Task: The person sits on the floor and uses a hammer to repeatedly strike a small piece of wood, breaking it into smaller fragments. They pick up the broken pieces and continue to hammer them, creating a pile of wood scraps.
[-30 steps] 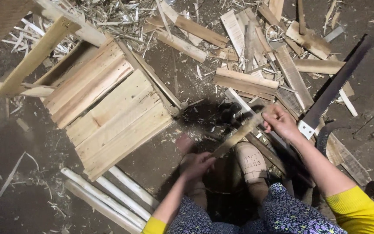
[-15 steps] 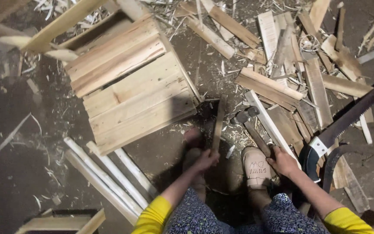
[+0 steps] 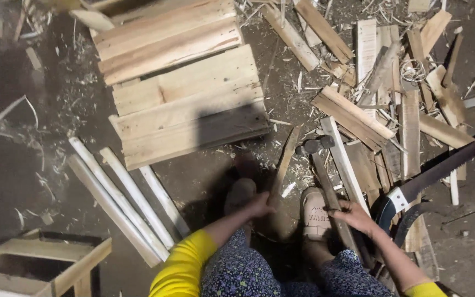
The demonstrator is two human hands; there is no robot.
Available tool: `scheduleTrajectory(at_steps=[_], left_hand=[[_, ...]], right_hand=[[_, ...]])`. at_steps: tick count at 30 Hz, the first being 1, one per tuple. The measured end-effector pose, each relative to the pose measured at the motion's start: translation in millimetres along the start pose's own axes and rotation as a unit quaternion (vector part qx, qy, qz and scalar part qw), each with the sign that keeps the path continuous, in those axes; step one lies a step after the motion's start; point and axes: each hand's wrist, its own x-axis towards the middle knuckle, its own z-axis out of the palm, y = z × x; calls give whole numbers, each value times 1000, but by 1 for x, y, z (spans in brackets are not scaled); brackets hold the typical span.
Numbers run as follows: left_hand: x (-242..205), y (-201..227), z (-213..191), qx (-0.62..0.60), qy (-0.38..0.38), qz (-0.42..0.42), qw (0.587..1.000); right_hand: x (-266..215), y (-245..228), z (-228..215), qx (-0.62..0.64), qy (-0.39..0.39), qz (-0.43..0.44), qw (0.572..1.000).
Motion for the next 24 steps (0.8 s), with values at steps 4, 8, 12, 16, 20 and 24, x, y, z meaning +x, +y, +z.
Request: scheduleTrajectory(at_steps=[4, 8, 12, 16, 20, 24], left_hand=[[28, -18, 19, -478, 86, -192, 853], [-23, 37, -4, 207, 129, 16, 970], [25, 12, -5, 510, 320, 260, 755], [25, 8, 5, 554, 294, 361, 691], [67, -27, 24, 646, 404, 229, 606], [104, -59, 31, 580, 277, 254, 723]], right_hand=[[-36, -44, 31, 155, 11, 37, 987], [-30, -49, 32, 225, -10, 82, 971], [-29, -55, 42, 189, 34, 60, 979], [-39, -59, 42, 183, 52, 49, 980], [-30, -48, 41, 170, 59, 50, 982], [-41, -61, 44, 166, 61, 25, 984]])
